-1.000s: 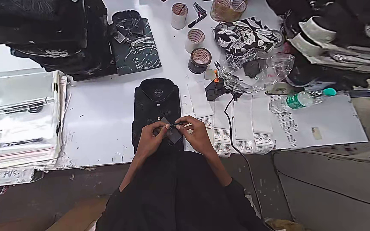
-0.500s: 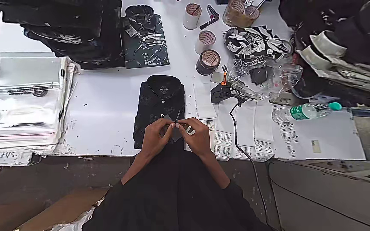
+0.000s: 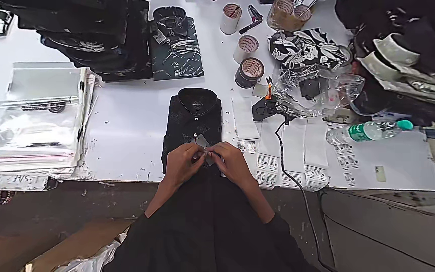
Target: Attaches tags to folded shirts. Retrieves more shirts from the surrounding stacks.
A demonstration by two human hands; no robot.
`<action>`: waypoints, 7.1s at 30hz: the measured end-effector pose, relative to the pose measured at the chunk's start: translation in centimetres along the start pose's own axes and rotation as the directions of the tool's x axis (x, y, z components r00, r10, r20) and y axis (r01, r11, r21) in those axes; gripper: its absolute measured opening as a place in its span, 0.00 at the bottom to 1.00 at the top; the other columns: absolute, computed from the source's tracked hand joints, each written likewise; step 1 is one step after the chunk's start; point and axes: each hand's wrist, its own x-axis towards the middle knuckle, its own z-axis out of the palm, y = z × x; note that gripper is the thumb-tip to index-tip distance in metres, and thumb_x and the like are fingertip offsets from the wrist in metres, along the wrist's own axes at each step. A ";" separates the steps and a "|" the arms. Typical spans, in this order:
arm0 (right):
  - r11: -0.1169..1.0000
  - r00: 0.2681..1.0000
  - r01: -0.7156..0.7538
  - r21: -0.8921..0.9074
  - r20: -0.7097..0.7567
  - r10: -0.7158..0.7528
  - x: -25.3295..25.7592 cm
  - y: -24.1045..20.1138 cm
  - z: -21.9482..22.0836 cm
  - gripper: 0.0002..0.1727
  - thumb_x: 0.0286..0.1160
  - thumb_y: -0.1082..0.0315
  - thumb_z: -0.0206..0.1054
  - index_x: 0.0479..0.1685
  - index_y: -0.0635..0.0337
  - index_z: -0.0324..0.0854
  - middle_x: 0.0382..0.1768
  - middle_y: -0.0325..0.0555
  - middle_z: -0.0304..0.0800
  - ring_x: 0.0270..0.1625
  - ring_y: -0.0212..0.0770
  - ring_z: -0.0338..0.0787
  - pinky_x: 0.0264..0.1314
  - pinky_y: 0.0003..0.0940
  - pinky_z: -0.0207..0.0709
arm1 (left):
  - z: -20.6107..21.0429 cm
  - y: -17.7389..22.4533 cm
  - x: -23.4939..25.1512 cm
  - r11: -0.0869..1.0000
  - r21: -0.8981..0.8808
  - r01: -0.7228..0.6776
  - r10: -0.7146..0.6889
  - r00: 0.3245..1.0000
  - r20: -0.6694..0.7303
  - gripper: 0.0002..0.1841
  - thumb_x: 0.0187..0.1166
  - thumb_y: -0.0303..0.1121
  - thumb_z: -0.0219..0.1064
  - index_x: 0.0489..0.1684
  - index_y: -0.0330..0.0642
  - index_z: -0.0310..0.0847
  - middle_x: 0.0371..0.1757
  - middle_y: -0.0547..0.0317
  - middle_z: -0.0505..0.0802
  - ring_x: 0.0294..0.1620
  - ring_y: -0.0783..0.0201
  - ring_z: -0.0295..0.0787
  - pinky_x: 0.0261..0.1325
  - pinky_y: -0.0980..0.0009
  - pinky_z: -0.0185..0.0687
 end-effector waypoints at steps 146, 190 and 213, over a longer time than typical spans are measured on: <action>0.971 0.944 -0.241 0.007 0.237 0.232 9.5 1.8 2.2 0.06 0.75 0.60 0.73 0.39 0.50 0.93 0.29 0.39 0.91 0.33 0.39 0.89 0.41 0.47 0.82 | 3.4 -7.0 3.2 0.966 0.112 0.233 -0.224 0.971 -0.086 0.20 0.85 0.58 0.53 0.74 0.90 0.78 0.95 0.70 0.58 0.98 0.54 0.34 0.94 0.39 0.34; 0.878 0.861 -0.478 -0.030 -0.212 0.462 -2.8 4.5 -4.4 0.14 0.84 0.52 0.62 0.57 0.41 0.90 0.33 0.33 0.90 0.26 0.34 0.82 0.29 0.39 0.77 | 2.8 -7.3 3.0 0.993 0.027 0.117 -0.113 0.987 -0.113 0.23 0.79 0.58 0.59 0.73 0.77 0.82 0.94 0.61 0.63 0.97 0.47 0.41 0.92 0.36 0.40; 0.572 0.494 -0.819 -0.042 -0.558 0.667 -9.3 4.9 -8.3 0.08 0.74 0.55 0.75 0.45 0.43 0.95 0.45 0.37 0.92 0.47 0.41 0.88 0.48 0.46 0.82 | 3.3 1.6 3.8 0.918 -0.180 -0.354 0.361 0.932 0.006 0.13 0.83 0.42 0.62 0.54 0.61 0.93 0.76 0.61 0.86 0.85 0.49 0.68 0.83 0.48 0.61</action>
